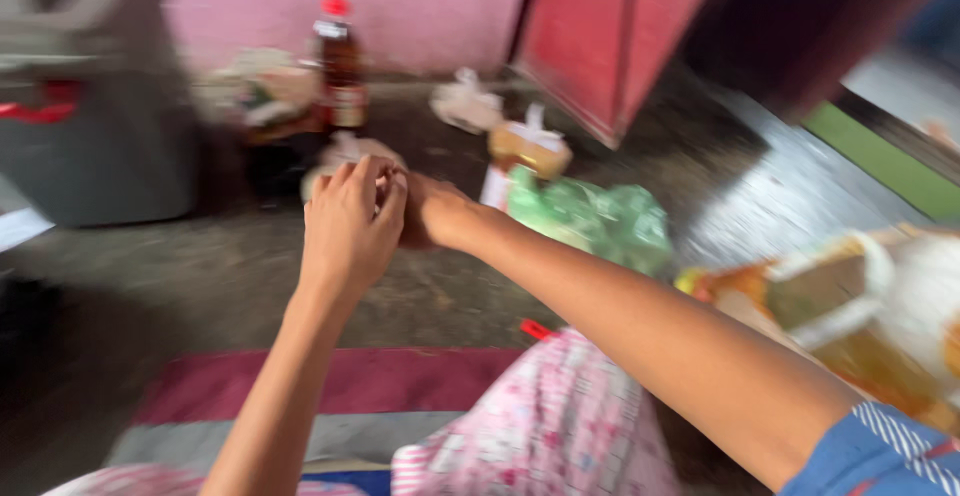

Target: The person sits on a mat and handles several plastic bags containing grains and legumes. They open a bag of yellow split peas, then a bag of peanuts, and finally a bag of wheat, tying each bag closed after handling. The person also places a bag of peanuts into a larger white plastic bag and ties it shut.

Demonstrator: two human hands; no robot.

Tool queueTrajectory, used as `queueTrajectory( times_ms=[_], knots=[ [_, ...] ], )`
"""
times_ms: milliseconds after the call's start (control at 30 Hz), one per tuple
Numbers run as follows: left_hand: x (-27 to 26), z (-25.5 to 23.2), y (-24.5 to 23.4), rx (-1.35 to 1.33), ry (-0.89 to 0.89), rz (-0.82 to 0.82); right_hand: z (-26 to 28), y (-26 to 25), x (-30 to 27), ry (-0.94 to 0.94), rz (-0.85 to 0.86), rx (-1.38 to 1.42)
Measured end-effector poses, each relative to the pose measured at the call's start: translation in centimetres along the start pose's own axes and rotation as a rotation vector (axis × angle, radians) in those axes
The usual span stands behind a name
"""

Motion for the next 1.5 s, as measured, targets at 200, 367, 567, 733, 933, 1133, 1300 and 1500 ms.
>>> queueTrajectory(
  times_ms=[200, 367, 567, 733, 933, 1133, 1300, 1500],
  knots=[
    [1.5, -6.4, 14.6, -0.040, 0.031, 0.240, -11.5, -3.0, -9.5, 0.080, -0.465, -0.287],
    [0.5, -3.1, 21.7, 0.193, 0.019, 0.460, -19.1, 5.1, -9.7, 0.438, -0.292, 0.148],
    [-0.4, 5.9, 23.1, 0.493, -0.021, 0.585, -15.6, 9.9, -5.0, 0.376, -0.666, 0.341],
    [1.1, 12.3, 22.1, 0.850, 0.081, 0.549, -14.1, 13.8, -1.7, 0.308, -0.758, 0.577],
    [1.4, 18.0, 23.3, 0.856, 0.000, 0.579, -13.4, 15.6, 1.2, 0.296, -0.662, 0.716],
    [1.3, 20.0, 26.8, 1.106, 0.037, 0.594, -13.5, 15.2, 3.1, 0.325, -0.745, 0.830],
    [2.4, 20.0, 27.7, 1.011, -0.075, 0.584, -16.7, 14.9, 2.7, 0.421, -0.792, 0.925],
    [2.9, 18.3, 29.2, 1.096, -0.080, 0.719, -21.6, 11.1, -0.2, 0.411, -0.989, 1.014]
  ],
)
Point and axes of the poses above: each hand's wrist, its own x-axis towards the middle knuckle, its own y-axis out of the palm, z = x × y, the point moved 10 cm from there along x, towards the middle knuckle
